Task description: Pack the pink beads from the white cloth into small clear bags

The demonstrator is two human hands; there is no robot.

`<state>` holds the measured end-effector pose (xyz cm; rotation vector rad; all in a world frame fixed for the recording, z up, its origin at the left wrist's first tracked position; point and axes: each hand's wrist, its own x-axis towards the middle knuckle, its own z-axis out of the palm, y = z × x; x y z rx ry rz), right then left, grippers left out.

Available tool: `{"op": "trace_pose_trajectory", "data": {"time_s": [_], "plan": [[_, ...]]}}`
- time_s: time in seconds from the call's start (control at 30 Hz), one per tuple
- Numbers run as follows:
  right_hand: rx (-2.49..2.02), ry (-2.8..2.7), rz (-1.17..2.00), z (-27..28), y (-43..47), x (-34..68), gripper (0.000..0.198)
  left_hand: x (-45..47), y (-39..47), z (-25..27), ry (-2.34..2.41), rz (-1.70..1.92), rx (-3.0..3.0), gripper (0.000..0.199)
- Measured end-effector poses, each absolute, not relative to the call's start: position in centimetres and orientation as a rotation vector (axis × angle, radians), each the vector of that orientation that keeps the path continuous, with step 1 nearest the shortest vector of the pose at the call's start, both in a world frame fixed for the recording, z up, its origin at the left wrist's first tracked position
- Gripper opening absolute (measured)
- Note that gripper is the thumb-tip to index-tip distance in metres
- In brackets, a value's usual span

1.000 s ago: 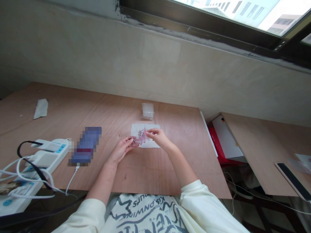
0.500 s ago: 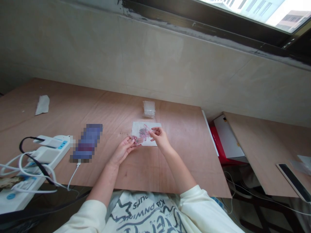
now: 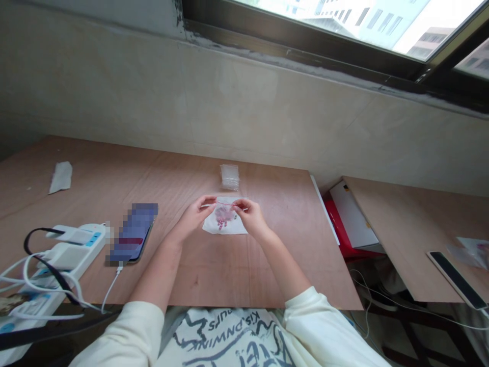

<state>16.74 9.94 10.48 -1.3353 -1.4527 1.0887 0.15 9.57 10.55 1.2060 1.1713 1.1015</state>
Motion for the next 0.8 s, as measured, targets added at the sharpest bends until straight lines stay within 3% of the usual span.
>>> {"op": "trace_pose_trajectory", "data": {"time_s": [0.37,0.6,0.8], "plan": [[-1.434,-1.377,1.132,10.0,10.8,17.4,0.007,0.1,11.0,10.1,1.321,1.073,1.5,0.004],[-1.549,-1.51,0.829,9.6,9.6,16.8,0.011,0.8,10.5,9.9,1.477,0.958,1.957,0.012],[-1.448,-1.577,0.908,9.4,9.2,16.9,0.006,0.9,10.5,8.9,1.541,0.958,2.052,0.014]]}}
